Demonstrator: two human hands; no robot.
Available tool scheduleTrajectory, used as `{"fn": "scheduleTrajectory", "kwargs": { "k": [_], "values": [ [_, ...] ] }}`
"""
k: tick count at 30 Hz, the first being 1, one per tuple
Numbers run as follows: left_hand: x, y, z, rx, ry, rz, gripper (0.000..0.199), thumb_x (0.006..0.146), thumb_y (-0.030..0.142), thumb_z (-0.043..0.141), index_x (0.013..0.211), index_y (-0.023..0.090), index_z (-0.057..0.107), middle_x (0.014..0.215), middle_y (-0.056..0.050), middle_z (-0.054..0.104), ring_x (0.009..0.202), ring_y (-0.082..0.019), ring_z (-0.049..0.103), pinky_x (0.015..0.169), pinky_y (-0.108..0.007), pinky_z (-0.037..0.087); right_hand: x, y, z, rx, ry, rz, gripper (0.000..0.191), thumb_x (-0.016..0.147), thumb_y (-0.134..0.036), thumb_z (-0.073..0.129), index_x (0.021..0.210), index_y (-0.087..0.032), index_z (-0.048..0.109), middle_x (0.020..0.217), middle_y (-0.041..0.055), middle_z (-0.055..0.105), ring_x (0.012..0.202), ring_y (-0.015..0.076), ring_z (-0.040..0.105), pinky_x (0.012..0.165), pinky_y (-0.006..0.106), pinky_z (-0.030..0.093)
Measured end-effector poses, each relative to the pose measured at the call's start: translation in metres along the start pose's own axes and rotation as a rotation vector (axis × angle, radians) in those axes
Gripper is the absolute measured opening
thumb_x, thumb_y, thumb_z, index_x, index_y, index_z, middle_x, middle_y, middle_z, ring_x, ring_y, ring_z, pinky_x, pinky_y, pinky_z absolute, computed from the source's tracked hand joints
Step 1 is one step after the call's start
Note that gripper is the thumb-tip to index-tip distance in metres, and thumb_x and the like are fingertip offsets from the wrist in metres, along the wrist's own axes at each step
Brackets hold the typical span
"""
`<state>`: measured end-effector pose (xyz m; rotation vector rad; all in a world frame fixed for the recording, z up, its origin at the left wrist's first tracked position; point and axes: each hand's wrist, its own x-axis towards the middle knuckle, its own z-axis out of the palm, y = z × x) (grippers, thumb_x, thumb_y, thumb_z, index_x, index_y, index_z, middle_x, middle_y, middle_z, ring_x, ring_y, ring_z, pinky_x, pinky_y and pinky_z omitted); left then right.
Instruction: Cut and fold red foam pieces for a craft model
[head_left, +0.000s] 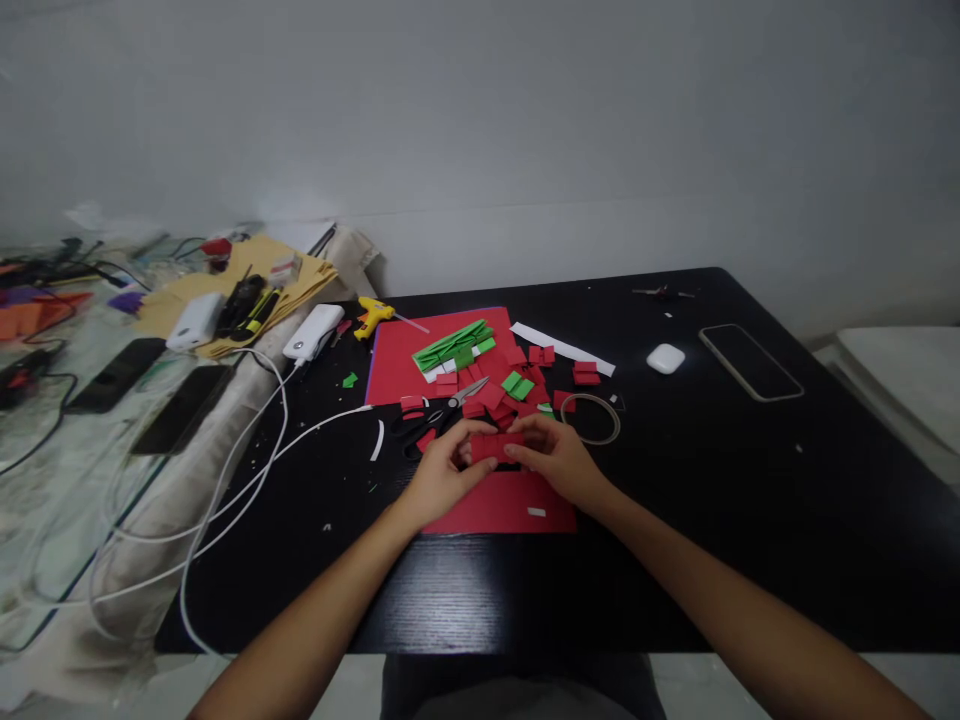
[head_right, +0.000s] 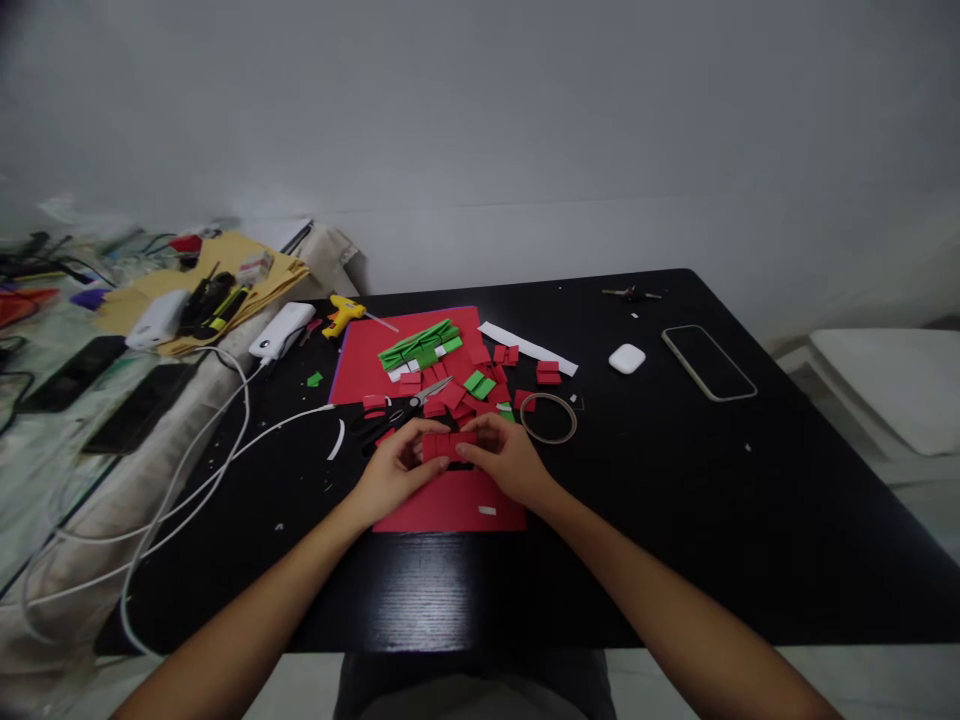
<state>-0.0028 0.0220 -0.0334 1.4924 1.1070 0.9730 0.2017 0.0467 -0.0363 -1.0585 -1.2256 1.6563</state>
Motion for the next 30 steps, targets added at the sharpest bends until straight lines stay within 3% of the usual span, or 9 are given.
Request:
{"fn": "scheduleTrajectory", "kwargs": {
  "k": [3,13,16,22,30],
  "values": [
    [0.0,0.001,-0.002,0.128,0.011,0.035,0.035,0.086,0.029,0.077,0.118,0.02,0.067,0.118,-0.009,0.071,0.105,-0.024,0.068,0.08,-0.03,0.054,0.0,0.0,0.0,0.0,-0.006,-0.003,0.034,0.07,-0.035,0.087,0.093,-0.019,0.067,0.081,0.0011,0.074,0.069,0.0166,0.07,0.065,0.029,0.054],
    [-0.003,0.007,-0.005,0.46,-0.011,0.232,0.039,0.087,0.032,0.078,0.123,0.021,0.066,0.115,-0.008,0.076,0.093,-0.022,0.072,0.076,-0.031,0.057,-0.001,0.002,0.002,-0.001,-0.031,-0.021,0.037,0.066,-0.034,0.091,0.09,-0.02,0.068,0.088,0.0014,0.076,0.079,0.018,0.072,0.075,0.031,0.056],
    [-0.004,0.008,-0.006,0.487,-0.033,0.249,0.041,0.089,0.037,0.077,0.125,0.021,0.066,0.11,-0.008,0.076,0.089,-0.021,0.072,0.074,-0.031,0.057,-0.001,-0.001,0.0,0.0,-0.052,-0.012,0.037,0.064,-0.032,0.092,0.089,-0.021,0.068,0.089,0.0005,0.075,0.077,0.0175,0.071,0.073,0.03,0.056],
    [-0.003,0.013,-0.008,0.468,-0.045,0.324,0.045,0.088,0.042,0.076,0.127,0.021,0.067,0.111,-0.01,0.072,0.1,-0.023,0.071,0.084,-0.034,0.058,0.001,-0.003,-0.008,-0.051,-0.087,0.065,0.041,0.062,-0.036,0.094,0.091,-0.02,0.07,0.075,-0.0009,0.074,0.067,0.0175,0.07,0.064,0.029,0.054],
    [-0.002,0.013,-0.008,0.459,-0.054,0.365,0.045,0.088,0.041,0.077,0.127,0.02,0.068,0.111,-0.011,0.073,0.097,-0.023,0.071,0.083,-0.034,0.059,-0.001,-0.009,-0.007,-0.016,-0.127,0.117,0.046,0.061,-0.037,0.095,0.092,-0.019,0.067,0.071,-0.0018,0.074,0.063,0.0157,0.069,0.065,0.028,0.053]
  ]
}}
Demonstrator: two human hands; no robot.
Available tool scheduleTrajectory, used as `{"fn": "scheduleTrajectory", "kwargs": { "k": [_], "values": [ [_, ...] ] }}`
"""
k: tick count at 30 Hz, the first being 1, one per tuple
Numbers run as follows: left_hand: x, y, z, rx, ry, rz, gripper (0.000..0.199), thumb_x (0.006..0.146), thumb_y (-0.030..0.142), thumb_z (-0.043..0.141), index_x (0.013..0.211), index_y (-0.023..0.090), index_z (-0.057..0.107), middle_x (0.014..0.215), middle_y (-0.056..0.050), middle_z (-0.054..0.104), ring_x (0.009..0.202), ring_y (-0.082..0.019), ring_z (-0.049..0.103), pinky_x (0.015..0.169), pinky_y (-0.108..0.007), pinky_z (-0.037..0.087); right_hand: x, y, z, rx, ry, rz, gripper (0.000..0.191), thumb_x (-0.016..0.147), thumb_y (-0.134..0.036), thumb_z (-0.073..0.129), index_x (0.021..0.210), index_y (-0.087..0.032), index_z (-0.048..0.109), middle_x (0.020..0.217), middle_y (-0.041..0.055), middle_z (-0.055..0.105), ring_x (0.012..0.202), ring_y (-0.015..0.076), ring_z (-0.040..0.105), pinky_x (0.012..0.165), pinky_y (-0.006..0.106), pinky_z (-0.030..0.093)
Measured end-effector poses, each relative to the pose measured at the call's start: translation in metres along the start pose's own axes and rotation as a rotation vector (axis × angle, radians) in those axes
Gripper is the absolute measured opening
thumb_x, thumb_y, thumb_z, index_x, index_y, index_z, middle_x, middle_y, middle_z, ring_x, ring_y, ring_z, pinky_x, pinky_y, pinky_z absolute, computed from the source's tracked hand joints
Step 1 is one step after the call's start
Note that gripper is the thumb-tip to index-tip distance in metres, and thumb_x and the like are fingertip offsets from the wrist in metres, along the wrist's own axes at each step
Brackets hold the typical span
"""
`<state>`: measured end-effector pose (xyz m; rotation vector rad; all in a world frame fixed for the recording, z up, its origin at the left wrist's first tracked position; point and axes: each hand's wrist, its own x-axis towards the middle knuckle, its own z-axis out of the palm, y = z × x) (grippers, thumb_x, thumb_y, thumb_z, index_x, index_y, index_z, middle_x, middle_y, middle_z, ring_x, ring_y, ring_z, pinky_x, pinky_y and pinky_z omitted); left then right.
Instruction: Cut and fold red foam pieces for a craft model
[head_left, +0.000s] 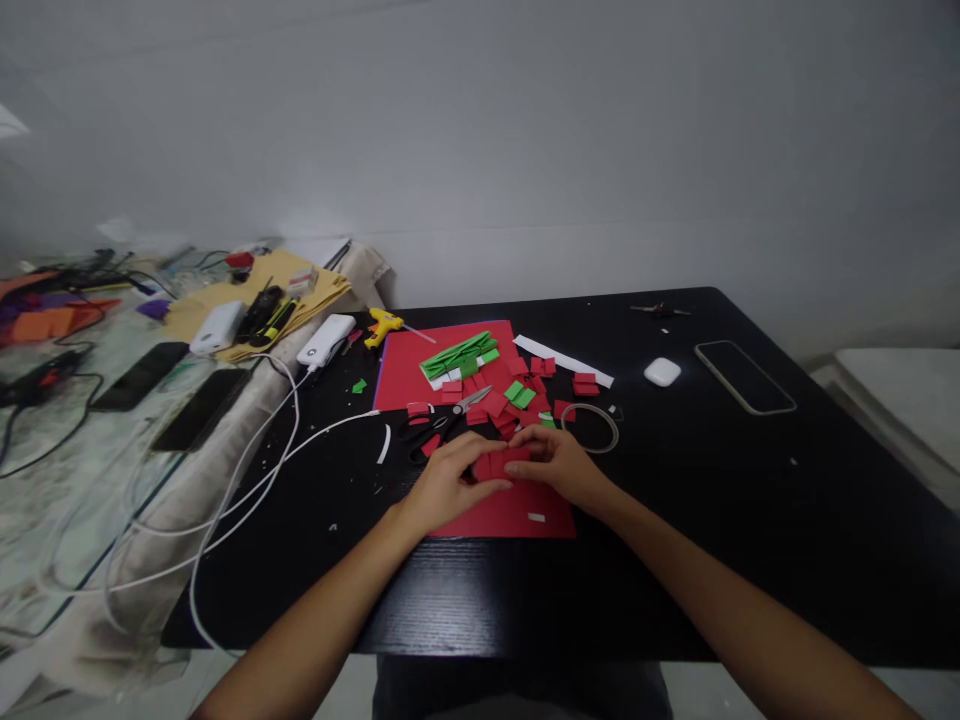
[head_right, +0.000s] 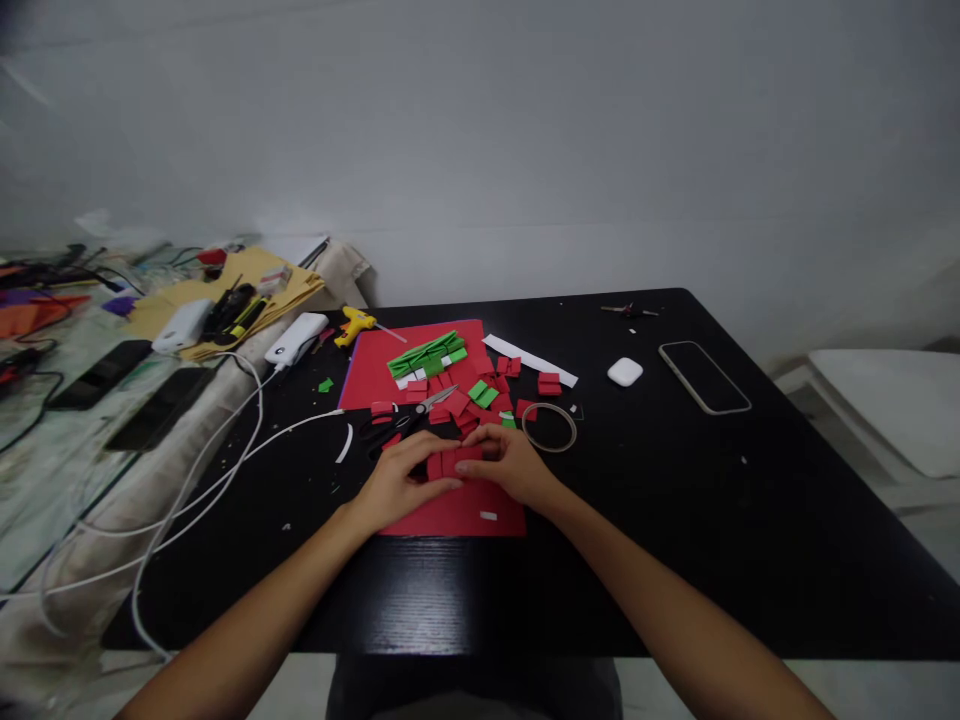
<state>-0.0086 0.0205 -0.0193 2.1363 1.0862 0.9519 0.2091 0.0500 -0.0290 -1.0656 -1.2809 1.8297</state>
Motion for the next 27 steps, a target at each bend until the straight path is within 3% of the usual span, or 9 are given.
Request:
{"fn": "scheduleTrajectory", "kwargs": {
  "k": [11,18,27],
  "values": [
    [-0.0015,0.0027,0.0011,0.027,-0.033,-0.008,0.042,0.09,0.039,0.074,0.127,0.02,0.067,0.109,-0.011,0.071,0.094,-0.022,0.071,0.079,-0.032,0.058,-0.0028,-0.0014,0.0055,-0.039,-0.001,-0.057,0.042,0.064,-0.038,0.093,0.086,-0.021,0.061,0.059,-0.0081,0.062,0.053,0.0109,0.057,0.056,0.025,0.044],
    [-0.0036,-0.0003,0.0036,0.021,-0.069,-0.021,0.049,0.09,0.039,0.075,0.134,0.023,0.06,0.118,-0.011,0.069,0.101,-0.023,0.069,0.086,-0.036,0.057,-0.0027,0.0012,0.0046,-0.017,0.024,-0.063,0.052,0.061,-0.043,0.094,0.089,-0.022,0.056,0.07,-0.0048,0.068,0.06,0.015,0.064,0.058,0.027,0.05],
    [-0.0031,0.0023,0.0053,0.02,-0.035,-0.053,0.04,0.092,0.035,0.072,0.129,0.023,0.062,0.115,-0.009,0.07,0.099,-0.022,0.069,0.084,-0.034,0.057,-0.0014,0.0033,0.0025,-0.04,0.021,-0.027,0.047,0.065,-0.045,0.092,0.091,-0.022,0.061,0.064,-0.0043,0.069,0.053,0.0144,0.062,0.055,0.027,0.048]
  ]
}}
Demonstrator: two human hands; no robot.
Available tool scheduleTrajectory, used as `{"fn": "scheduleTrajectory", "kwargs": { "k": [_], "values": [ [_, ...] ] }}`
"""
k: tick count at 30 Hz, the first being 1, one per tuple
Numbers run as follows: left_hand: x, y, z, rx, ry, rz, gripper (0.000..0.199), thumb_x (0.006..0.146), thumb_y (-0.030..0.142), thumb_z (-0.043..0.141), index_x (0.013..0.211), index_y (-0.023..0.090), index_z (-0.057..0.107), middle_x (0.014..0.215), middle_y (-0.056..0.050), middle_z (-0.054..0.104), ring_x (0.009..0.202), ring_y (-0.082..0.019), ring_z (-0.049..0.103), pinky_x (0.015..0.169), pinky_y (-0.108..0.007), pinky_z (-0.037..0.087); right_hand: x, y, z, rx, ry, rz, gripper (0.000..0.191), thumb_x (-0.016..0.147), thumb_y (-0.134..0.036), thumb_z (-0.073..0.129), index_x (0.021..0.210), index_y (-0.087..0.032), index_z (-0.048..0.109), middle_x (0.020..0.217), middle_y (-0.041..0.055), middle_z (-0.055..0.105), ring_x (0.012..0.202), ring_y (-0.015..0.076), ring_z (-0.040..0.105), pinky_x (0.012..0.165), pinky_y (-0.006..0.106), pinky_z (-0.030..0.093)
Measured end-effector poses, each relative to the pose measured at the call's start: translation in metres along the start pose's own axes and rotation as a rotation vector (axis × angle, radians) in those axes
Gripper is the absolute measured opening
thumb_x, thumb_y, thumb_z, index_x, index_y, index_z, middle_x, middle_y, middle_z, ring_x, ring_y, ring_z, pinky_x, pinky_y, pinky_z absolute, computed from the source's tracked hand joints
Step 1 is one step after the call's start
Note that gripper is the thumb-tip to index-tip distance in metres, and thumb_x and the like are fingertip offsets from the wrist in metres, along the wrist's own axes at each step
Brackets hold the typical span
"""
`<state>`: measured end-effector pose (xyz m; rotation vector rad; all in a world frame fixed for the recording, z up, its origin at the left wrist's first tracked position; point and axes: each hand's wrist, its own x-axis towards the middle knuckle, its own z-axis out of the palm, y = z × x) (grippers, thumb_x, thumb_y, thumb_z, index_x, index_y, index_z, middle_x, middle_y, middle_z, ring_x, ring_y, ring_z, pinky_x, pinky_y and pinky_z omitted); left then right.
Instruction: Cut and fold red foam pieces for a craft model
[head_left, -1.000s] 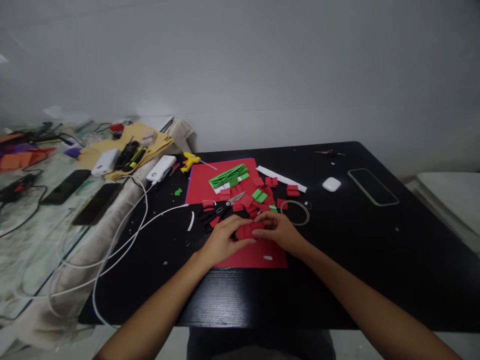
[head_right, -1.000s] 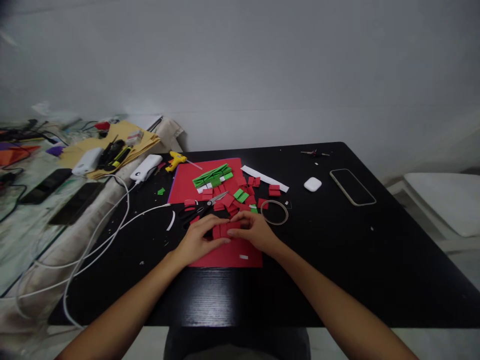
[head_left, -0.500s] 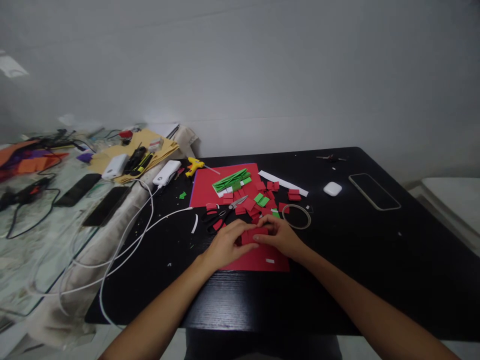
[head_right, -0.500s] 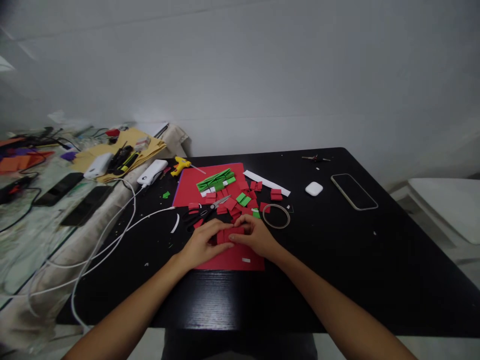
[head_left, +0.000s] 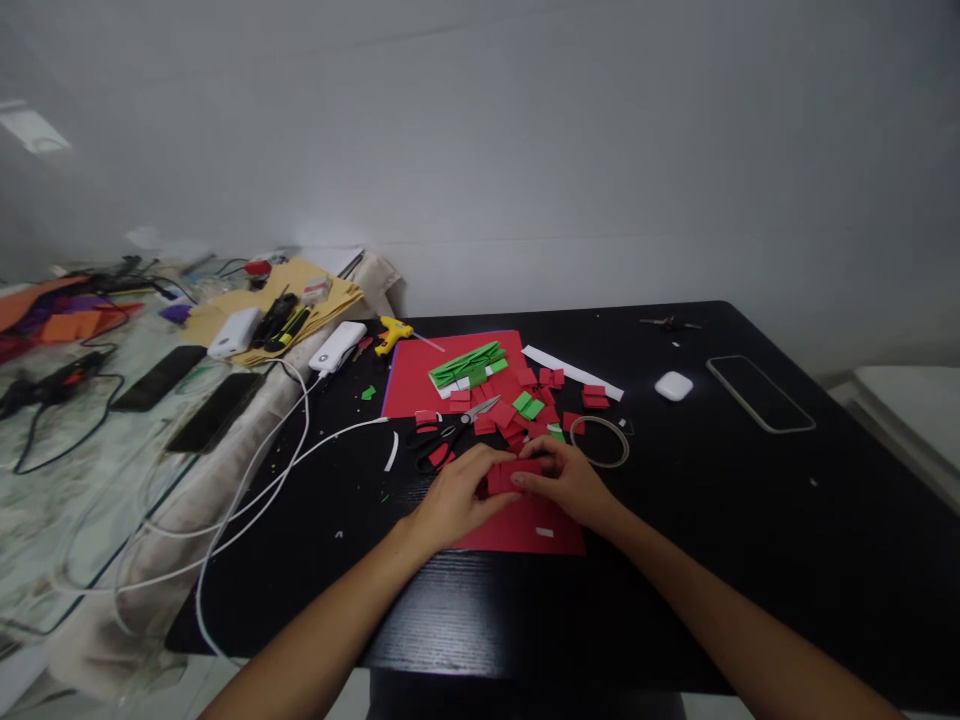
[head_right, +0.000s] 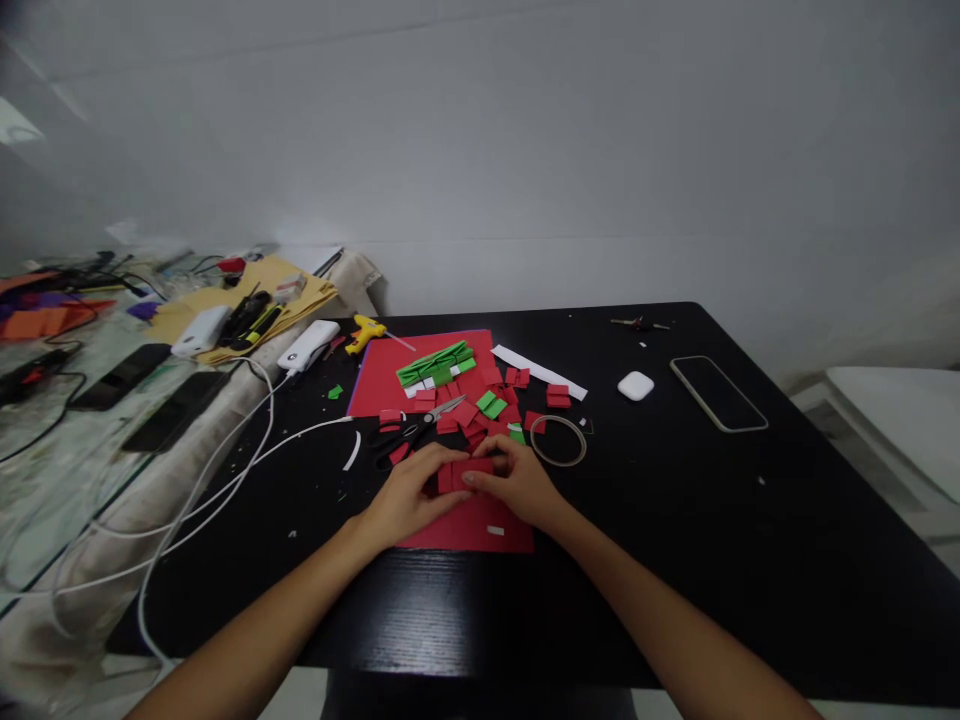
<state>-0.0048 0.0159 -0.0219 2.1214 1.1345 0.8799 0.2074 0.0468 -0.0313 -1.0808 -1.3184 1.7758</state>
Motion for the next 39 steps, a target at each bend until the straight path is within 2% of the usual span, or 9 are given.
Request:
{"fn": "scheduleTrajectory", "kwargs": {
  "k": [4,7,13,18,22,29,39],
  "values": [
    [0.001,-0.001,0.0,-0.004,0.014,0.001,0.041,0.091,0.035,0.073,0.129,0.023,0.062,0.115,-0.009,0.07,0.101,-0.022,0.069,0.086,-0.034,0.056,-0.001,-0.001,0.001,-0.083,0.019,-0.018,0.044,0.068,-0.049,0.088,0.095,-0.019,0.069,0.073,0.0008,0.075,0.063,0.019,0.068,0.062,0.031,0.051],
    [0.001,0.0,0.0,0.002,0.01,-0.022,0.039,0.091,0.032,0.073,0.128,0.023,0.061,0.117,-0.009,0.07,0.104,-0.024,0.069,0.089,-0.036,0.056,-0.002,-0.001,0.002,-0.129,0.042,-0.052,0.037,0.07,-0.049,0.087,0.086,-0.019,0.071,0.076,0.003,0.076,0.068,0.021,0.07,0.064,0.032,0.052],
    [0.002,0.002,0.0,-0.04,0.028,-0.098,0.033,0.092,0.03,0.068,0.124,0.021,0.062,0.117,-0.009,0.069,0.092,-0.021,0.067,0.077,-0.03,0.054,-0.003,0.0,0.003,-0.184,0.096,-0.114,0.031,0.072,-0.046,0.085,0.082,-0.02,0.07,0.075,0.0033,0.077,0.07,0.0221,0.072,0.066,0.033,0.053],
    [0.002,-0.003,0.003,-0.166,0.074,-0.244,0.032,0.092,0.036,0.069,0.12,0.02,0.066,0.085,-0.001,0.063,0.072,-0.015,0.058,0.068,-0.026,0.047,-0.001,0.004,0.002,-0.207,0.111,-0.156,0.029,0.075,-0.045,0.084,0.082,-0.02,0.071,0.071,0.002,0.075,0.067,0.0212,0.071,0.066,0.033,0.054],
    [0.004,-0.007,0.005,-0.265,0.11,-0.297,0.031,0.087,0.039,0.075,0.111,0.019,0.071,0.076,0.002,0.059,0.071,-0.014,0.055,0.069,-0.025,0.045,0.0,0.007,0.001,-0.217,0.123,-0.185,0.029,0.075,-0.044,0.084,0.083,-0.019,0.071,0.071,0.0015,0.074,0.066,0.0203,0.07,0.065,0.032,0.053],
    [0.007,-0.007,0.005,-0.314,0.149,-0.327,0.03,0.082,0.042,0.078,0.1,0.018,0.074,0.074,0.001,0.064,0.069,-0.014,0.057,0.066,-0.025,0.045,0.001,0.006,0.001,-0.211,0.112,-0.165,0.029,0.072,-0.042,0.085,0.084,-0.019,0.071,0.071,0.0018,0.075,0.069,0.0214,0.072,0.068,0.033,0.055],
    [0.004,-0.003,0.001,-0.18,0.087,-0.291,0.022,0.094,0.039,0.066,0.093,0.019,0.073,0.077,-0.001,0.07,0.07,-0.015,0.061,0.064,-0.025,0.045,0.001,0.003,0.003,-0.173,0.123,-0.176,0.027,0.071,-0.041,0.085,0.084,-0.019,0.075,0.077,0.0024,0.077,0.069,0.0203,0.07,0.068,0.032,0.054]
  ]
}}
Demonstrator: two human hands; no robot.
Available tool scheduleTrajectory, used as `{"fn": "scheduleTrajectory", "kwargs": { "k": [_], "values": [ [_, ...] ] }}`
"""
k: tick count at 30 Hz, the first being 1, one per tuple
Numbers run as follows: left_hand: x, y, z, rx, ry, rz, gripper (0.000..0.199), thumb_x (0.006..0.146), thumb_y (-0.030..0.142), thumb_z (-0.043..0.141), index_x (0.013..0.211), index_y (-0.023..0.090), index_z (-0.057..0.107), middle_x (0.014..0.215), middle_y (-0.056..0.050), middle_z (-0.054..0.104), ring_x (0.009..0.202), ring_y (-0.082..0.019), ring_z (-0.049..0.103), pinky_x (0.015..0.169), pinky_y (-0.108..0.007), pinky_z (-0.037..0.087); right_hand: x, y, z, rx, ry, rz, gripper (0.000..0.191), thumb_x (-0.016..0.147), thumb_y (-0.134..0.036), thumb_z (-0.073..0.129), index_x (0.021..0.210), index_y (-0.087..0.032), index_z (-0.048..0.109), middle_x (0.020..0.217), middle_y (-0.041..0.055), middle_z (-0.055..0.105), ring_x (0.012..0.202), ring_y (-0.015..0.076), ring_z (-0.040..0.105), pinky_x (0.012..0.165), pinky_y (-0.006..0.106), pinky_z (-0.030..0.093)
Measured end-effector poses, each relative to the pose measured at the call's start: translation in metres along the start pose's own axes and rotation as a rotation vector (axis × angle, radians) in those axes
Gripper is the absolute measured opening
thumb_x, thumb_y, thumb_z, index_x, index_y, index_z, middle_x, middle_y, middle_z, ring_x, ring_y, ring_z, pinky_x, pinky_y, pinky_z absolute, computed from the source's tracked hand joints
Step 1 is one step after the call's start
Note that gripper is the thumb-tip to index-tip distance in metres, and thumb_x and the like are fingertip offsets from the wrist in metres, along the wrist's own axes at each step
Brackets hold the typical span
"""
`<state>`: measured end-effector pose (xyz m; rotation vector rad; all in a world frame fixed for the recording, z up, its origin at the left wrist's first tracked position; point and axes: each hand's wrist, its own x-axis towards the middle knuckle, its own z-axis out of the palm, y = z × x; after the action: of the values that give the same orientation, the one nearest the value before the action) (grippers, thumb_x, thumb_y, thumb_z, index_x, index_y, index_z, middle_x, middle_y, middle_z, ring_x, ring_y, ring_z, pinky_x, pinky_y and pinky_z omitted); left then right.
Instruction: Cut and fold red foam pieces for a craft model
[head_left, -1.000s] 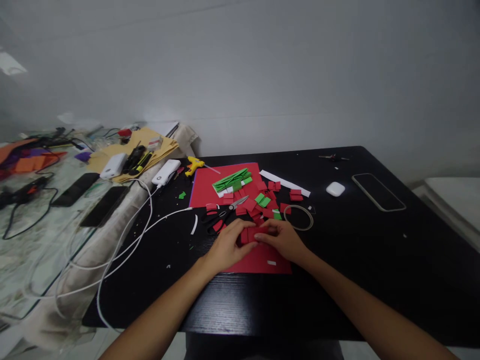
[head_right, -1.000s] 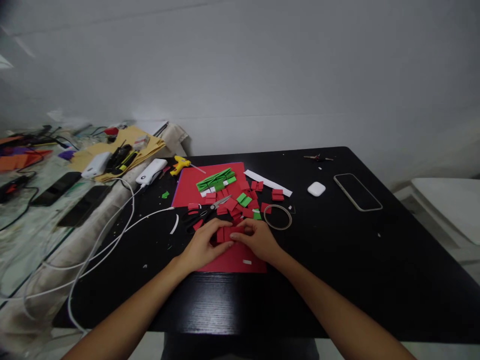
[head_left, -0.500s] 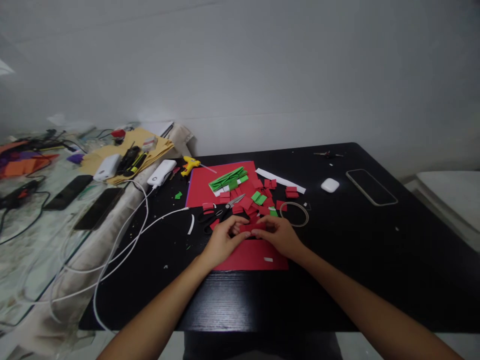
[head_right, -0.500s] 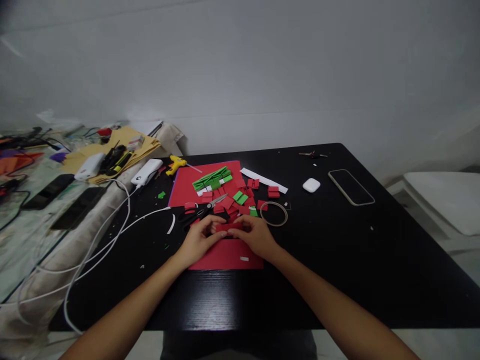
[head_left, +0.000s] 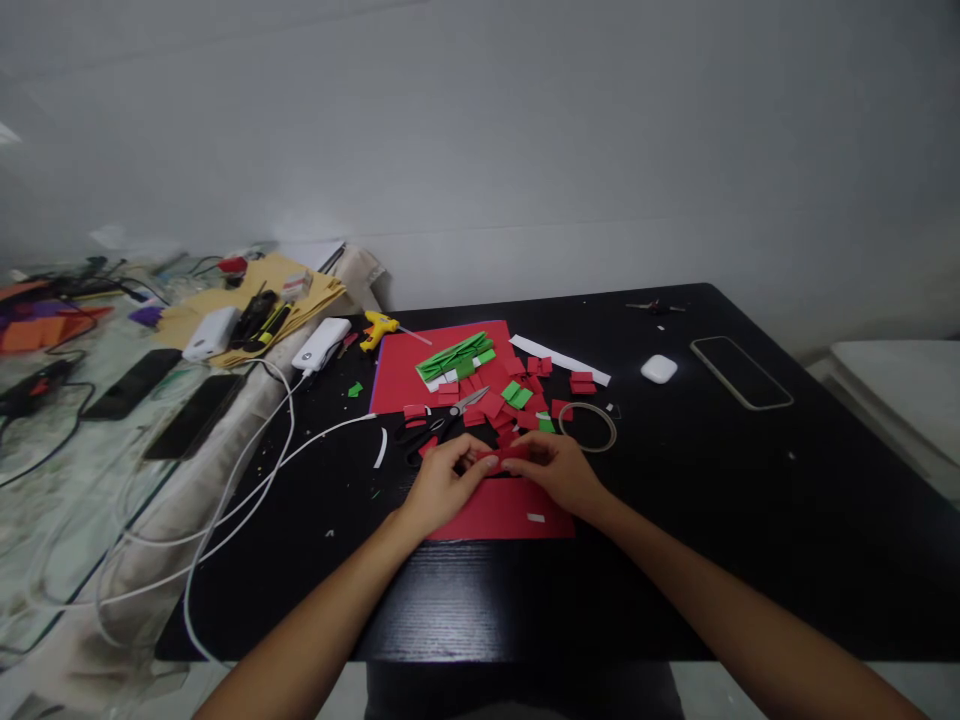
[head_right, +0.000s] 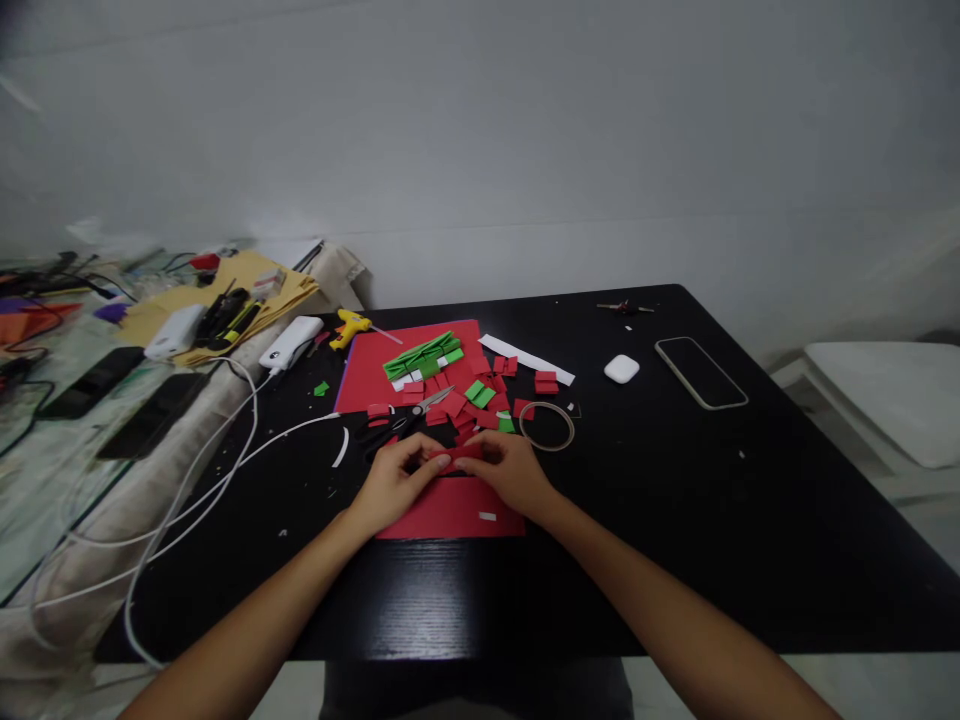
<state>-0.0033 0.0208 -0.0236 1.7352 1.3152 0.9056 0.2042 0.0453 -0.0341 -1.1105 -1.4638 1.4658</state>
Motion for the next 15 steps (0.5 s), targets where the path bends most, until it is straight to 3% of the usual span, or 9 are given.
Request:
{"fn": "scheduleTrajectory", "kwargs": {
  "k": [6,15],
  "values": [
    [-0.002,0.0028,0.0011,0.038,-0.035,0.027,0.024,0.096,0.039,0.062,0.088,0.018,0.069,0.074,0.0,0.068,0.065,-0.013,0.059,0.063,-0.024,0.044,0.0031,-0.0033,-0.0053,0.117,0.046,0.079,0.036,0.066,-0.044,0.089,0.083,-0.016,0.074,0.065,-0.001,0.069,0.054,0.0129,0.057,0.055,0.027,0.045],
    [-0.0029,0.0028,-0.0002,0.091,-0.045,0.06,0.024,0.097,0.038,0.061,0.085,0.018,0.066,0.072,0.001,0.063,0.063,-0.012,0.056,0.06,-0.023,0.042,0.0028,-0.0051,-0.006,0.1,0.033,0.084,0.038,0.065,-0.046,0.09,0.078,-0.016,0.072,0.064,-0.0003,0.069,0.056,0.0139,0.059,0.056,0.028,0.046]
  ]
}}
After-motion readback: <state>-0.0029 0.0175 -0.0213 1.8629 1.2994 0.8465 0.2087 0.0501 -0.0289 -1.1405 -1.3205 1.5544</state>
